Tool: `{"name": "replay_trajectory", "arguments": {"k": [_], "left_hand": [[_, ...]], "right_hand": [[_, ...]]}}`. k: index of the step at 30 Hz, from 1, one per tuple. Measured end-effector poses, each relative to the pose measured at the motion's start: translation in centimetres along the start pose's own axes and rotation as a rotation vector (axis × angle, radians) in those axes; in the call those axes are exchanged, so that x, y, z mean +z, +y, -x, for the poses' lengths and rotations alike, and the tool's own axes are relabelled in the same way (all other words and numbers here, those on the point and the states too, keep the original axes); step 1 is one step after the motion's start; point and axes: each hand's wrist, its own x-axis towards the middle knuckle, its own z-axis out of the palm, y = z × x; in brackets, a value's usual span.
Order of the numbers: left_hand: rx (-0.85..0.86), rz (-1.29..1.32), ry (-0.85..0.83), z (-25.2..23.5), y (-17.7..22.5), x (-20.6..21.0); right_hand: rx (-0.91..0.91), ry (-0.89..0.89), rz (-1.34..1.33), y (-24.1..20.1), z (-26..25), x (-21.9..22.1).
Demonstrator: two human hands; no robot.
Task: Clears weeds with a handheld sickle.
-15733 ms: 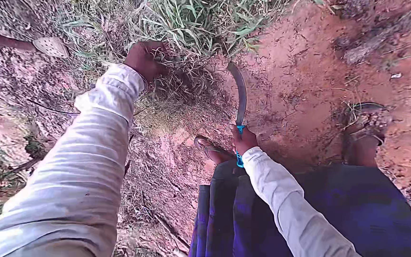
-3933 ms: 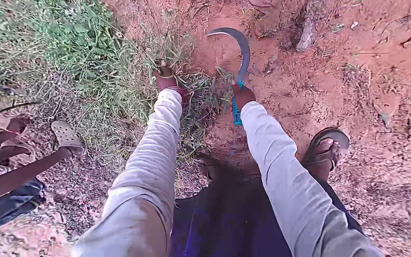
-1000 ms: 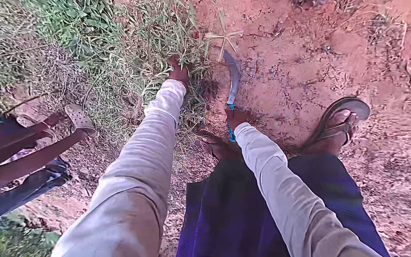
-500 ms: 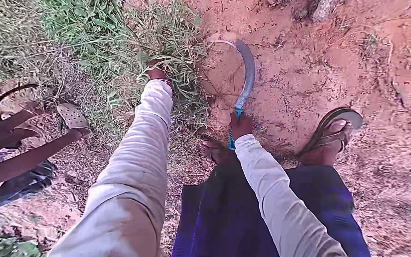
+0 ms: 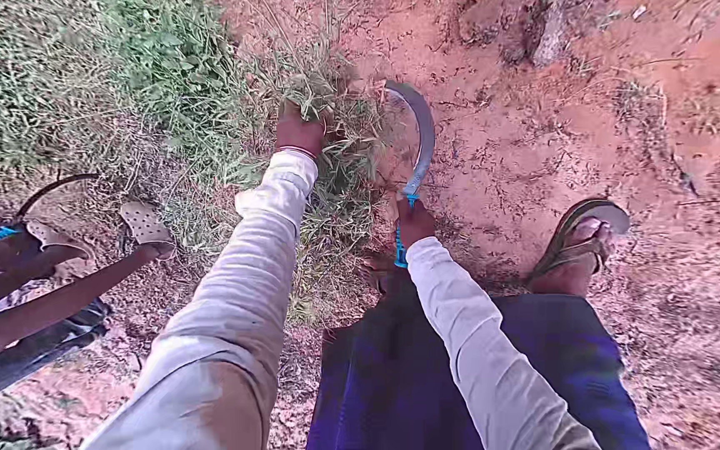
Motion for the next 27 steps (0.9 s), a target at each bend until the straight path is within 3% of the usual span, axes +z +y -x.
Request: {"name": "replay_trajectory", "arguments": {"k": [3,5,8,11,14,20,23,27], "left_hand": [[0.179,-0.473,-0.052,-1.1,5.9,3.5],[0.252,-0.631,-0.068,-2.1,8.2,7.2],[0.204,-0.741,-0.195,-3.7,9.3,11.0],[0.135,-0.586,-0.232,-4.0,8.0,8.5],[0.04,-0.384,-0.193,-5.6,5.3,4.5],[-0.01,-0.321,-0.151,-5.9,5.2,5.0],[-0.034,-0.273,-0.133,-5.9,5.1,4.9],[-0.051,-0.17,-0.084,-4.7,4.0,3.8]], "right_hand": [[-0.025,0.165,-0.011,0.2,-3.3,-2.0],[-0.014,0.187,-0.039,0.9,-4.0,-3.2],[-0.033,0.19,-0.056,3.7,-4.0,-3.7],[-0.104,0.186,-0.143,7.3,-3.2,-3.2],[-0.141,0.108,-0.062,7.1,-3.3,-3.3],[-0.07,-0.063,0.123,-0.2,-7.3,-0.3],[0.045,-0.144,0.158,0.8,-3.4,1.6],[0.114,-0.146,0.08,8.4,5.3,1.7]]}}
